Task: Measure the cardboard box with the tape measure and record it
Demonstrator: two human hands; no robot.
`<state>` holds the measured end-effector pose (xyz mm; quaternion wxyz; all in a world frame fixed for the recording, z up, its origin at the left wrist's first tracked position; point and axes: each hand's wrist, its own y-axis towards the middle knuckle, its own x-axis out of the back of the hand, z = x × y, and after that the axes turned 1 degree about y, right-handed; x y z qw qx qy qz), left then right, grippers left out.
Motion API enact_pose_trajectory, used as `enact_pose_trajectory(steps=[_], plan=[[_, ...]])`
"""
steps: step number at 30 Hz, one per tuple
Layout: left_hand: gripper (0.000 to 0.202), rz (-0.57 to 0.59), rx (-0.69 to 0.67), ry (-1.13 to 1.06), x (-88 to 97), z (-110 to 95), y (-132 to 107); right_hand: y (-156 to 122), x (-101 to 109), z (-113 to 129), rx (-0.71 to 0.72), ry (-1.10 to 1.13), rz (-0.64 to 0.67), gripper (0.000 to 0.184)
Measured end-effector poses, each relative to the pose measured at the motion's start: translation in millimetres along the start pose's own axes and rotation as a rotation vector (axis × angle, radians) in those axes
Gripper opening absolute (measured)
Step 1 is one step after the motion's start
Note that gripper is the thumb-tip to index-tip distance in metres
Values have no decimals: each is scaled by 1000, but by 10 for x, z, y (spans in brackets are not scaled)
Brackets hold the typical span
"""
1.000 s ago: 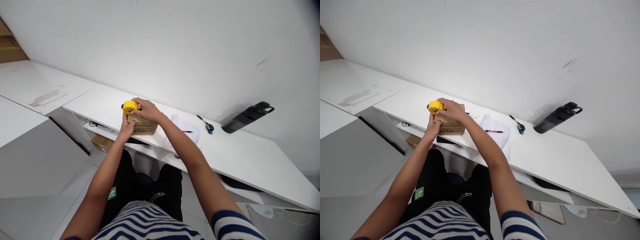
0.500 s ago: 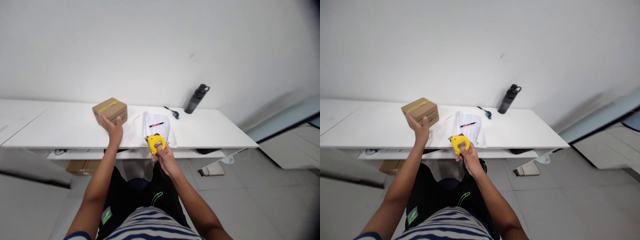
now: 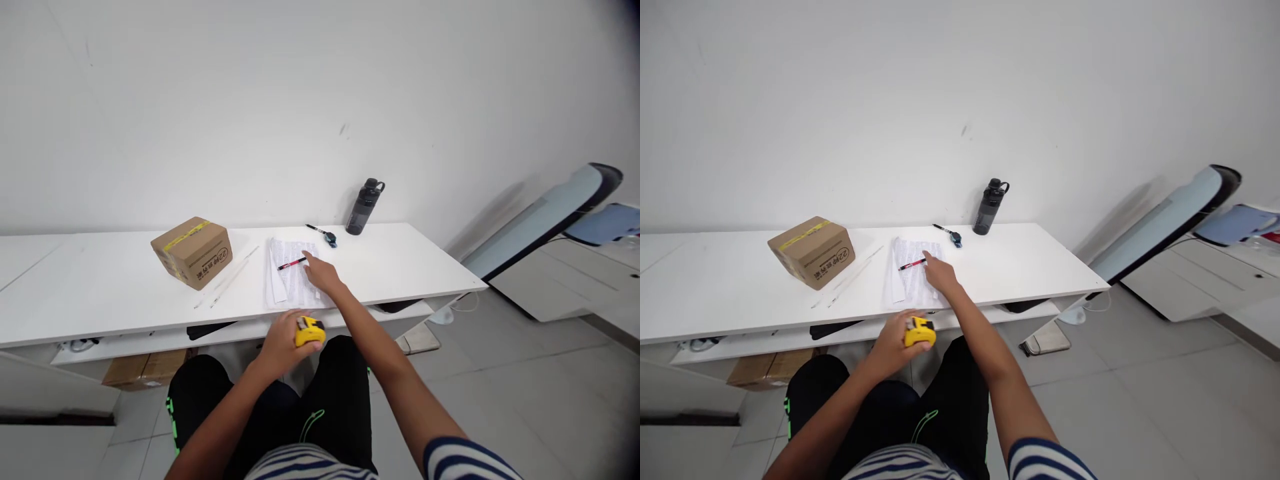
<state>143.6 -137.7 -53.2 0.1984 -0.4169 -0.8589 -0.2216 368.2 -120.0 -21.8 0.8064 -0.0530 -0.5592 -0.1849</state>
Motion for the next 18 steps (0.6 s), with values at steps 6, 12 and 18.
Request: enact_pose_trajectory(steps=[6, 12, 18], plan=[[55, 240, -171, 445, -503, 39, 386, 489, -38, -153, 5, -49, 61, 31], [40, 246, -255, 571, -742, 139, 545, -43, -192, -449, -80, 335, -231, 45], [44, 199, -209, 539, -815, 192, 826, -289, -323, -709, -188, 780, -330, 54]])
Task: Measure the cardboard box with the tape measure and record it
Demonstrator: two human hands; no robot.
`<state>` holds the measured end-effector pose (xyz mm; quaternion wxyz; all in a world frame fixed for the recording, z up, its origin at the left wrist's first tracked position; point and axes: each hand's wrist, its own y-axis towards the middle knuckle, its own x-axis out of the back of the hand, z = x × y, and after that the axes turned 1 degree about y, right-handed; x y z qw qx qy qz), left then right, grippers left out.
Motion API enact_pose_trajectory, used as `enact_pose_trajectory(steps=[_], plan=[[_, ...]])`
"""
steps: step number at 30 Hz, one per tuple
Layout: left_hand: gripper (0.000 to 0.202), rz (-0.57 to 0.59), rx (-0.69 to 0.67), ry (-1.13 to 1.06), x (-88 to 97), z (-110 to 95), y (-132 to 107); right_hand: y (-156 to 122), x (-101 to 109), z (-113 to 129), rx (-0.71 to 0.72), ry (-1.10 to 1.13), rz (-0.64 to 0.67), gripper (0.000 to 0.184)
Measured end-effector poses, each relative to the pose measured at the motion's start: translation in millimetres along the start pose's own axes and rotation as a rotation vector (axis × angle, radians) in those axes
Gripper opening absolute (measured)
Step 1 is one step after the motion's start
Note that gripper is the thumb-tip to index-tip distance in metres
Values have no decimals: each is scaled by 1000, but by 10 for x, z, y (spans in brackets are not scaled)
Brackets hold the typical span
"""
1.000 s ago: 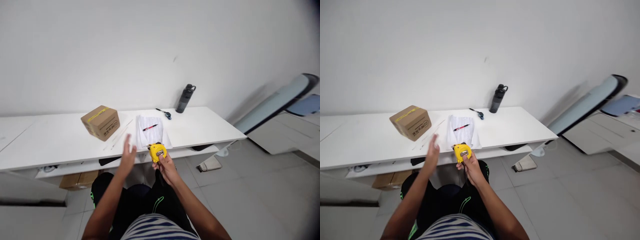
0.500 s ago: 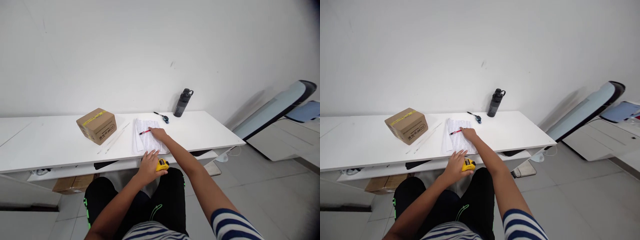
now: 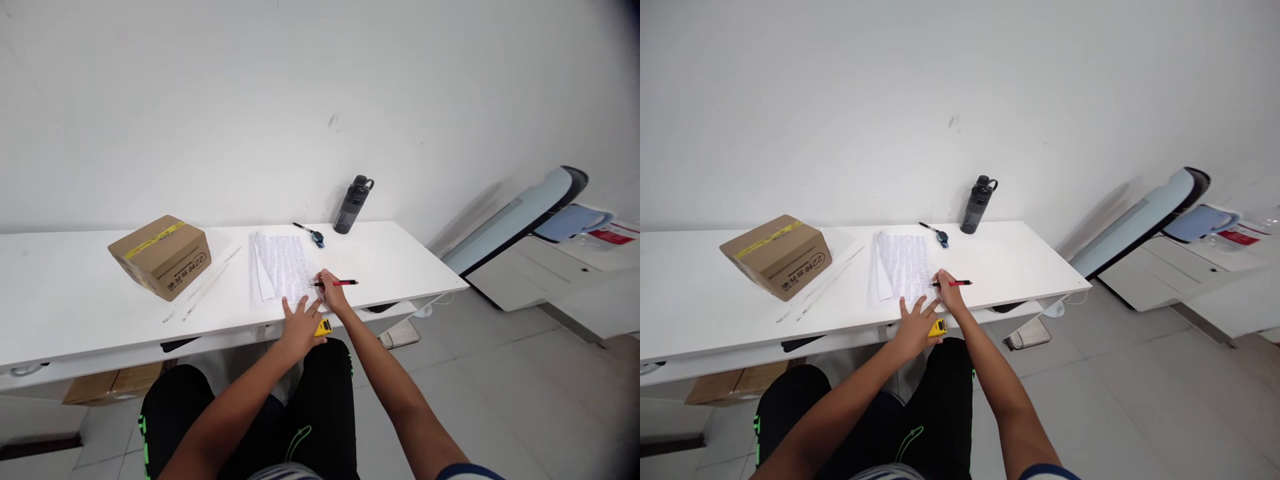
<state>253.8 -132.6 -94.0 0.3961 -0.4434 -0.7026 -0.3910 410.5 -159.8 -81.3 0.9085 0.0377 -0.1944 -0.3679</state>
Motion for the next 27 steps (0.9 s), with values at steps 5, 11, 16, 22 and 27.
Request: enact_pose_trajectory(steps=[5, 11, 16, 22, 27], plan=[[47, -35, -49, 59, -39, 44, 20, 50, 0, -4, -100, 67, 22, 49], [40, 15, -59, 356, -69, 48, -4, 21, -70, 39, -106, 10, -8, 36], [42, 23, -67, 485, -108, 67, -5, 26, -91, 31, -110, 20, 3, 33], [43, 24, -73, 541, -127, 72, -7, 32, -97, 14, -122, 18, -28, 33], [44, 21, -74, 520, -133, 73, -11, 30, -117, 8, -143, 0, -78, 35]])
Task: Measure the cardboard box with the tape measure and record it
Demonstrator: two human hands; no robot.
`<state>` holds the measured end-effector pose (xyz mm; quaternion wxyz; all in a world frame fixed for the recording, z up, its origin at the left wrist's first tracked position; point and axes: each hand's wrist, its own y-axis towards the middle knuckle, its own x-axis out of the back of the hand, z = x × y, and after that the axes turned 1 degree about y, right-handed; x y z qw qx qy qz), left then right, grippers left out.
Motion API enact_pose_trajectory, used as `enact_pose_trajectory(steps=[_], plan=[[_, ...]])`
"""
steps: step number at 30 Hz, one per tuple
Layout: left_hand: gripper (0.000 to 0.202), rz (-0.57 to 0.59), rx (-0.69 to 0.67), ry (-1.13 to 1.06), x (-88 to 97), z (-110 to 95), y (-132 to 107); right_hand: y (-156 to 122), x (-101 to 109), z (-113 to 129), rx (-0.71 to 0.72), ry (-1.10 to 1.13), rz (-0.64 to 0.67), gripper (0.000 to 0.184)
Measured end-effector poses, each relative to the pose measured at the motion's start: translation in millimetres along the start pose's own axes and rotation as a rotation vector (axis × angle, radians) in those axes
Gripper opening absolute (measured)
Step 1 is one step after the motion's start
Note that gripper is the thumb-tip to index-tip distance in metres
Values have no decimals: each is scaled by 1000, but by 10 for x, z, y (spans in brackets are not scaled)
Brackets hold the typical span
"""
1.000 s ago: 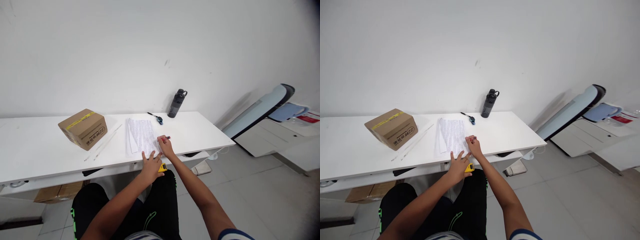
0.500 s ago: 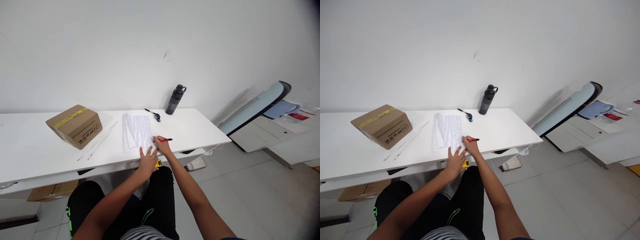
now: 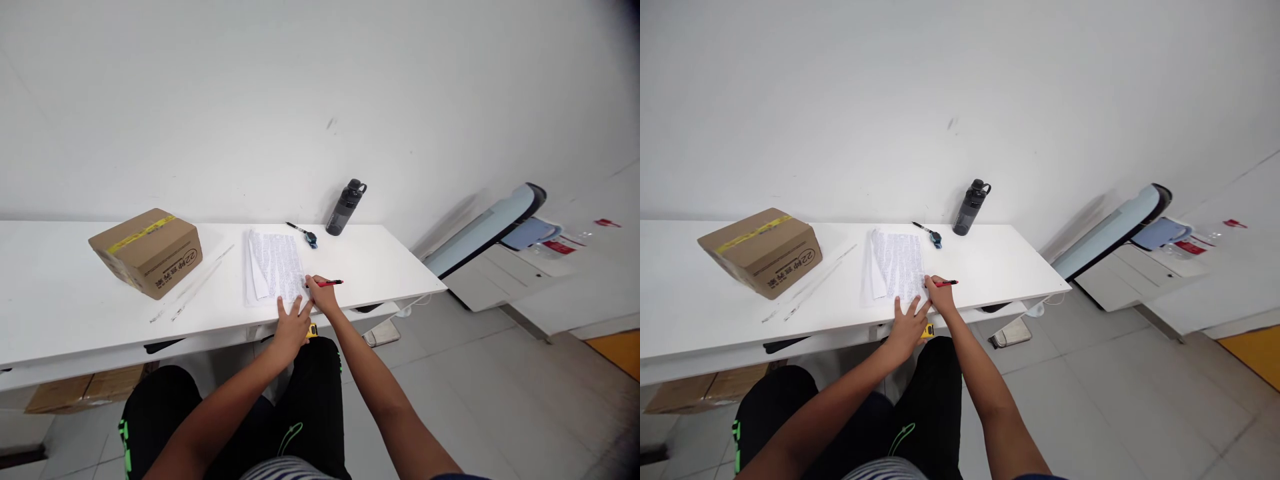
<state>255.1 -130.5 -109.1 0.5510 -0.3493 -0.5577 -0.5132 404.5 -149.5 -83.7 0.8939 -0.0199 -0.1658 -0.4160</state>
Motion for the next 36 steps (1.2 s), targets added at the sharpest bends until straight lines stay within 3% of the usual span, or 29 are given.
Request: enact_pose_trajectory(steps=[9, 23, 31, 36], plan=[[47, -43, 3, -31, -68, 0, -21, -13, -16, -3, -4, -22, -8, 34], [45, 9, -33, -45, -34, 31, 10, -26, -25, -16, -40, -59, -103, 34], [40, -84, -13, -88, -155, -19, -22, -93, -62, 5, -25, -122, -172, 34], [37, -112, -5, -117, -209, -44, -29, -88, -48, -23, -57, -150, -142, 36]])
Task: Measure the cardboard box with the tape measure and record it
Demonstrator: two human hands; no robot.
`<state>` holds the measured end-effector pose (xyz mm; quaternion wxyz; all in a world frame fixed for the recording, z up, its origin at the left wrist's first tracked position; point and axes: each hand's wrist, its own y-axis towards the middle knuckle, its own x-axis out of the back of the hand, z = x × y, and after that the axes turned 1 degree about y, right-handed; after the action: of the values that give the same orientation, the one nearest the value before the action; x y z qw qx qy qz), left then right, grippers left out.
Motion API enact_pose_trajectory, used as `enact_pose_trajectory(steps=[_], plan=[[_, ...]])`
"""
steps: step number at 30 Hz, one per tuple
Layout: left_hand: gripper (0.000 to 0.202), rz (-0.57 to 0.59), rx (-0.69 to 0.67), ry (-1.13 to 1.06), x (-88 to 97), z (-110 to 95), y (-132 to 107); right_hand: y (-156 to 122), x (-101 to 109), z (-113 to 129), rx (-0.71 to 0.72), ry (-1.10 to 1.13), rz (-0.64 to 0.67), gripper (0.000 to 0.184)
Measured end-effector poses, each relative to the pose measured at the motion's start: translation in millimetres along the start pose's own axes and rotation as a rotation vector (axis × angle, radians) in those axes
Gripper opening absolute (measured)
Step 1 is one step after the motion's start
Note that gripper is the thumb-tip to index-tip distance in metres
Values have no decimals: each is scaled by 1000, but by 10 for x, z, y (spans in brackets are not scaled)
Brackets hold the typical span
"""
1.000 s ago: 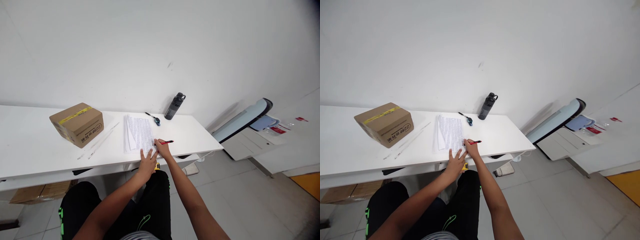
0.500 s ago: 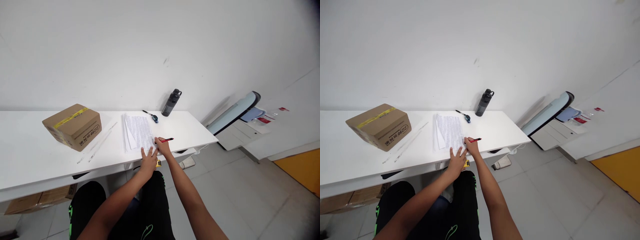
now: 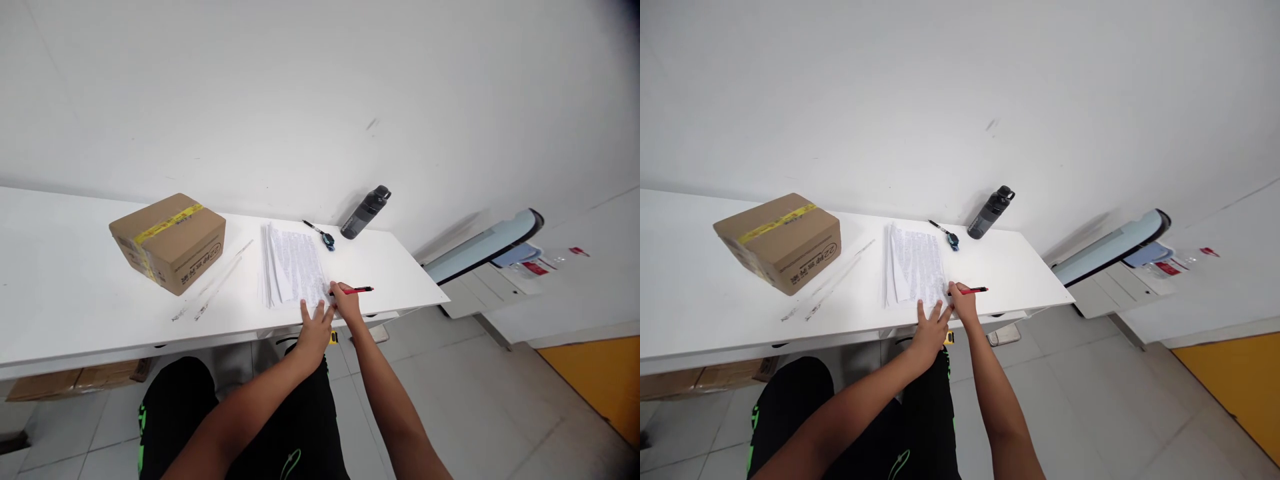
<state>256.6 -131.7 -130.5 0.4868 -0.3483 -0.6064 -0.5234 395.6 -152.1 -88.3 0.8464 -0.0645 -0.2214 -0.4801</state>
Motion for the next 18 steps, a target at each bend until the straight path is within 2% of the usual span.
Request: enact_pose_trajectory(steps=[10, 18], plan=[[39, 68, -51, -14, -11, 49, 10, -30, -45, 51, -57, 35, -134, 35], [43, 26, -28, -32, 25, 39, 11, -23, -13, 59, -70, 16, -77, 33]])
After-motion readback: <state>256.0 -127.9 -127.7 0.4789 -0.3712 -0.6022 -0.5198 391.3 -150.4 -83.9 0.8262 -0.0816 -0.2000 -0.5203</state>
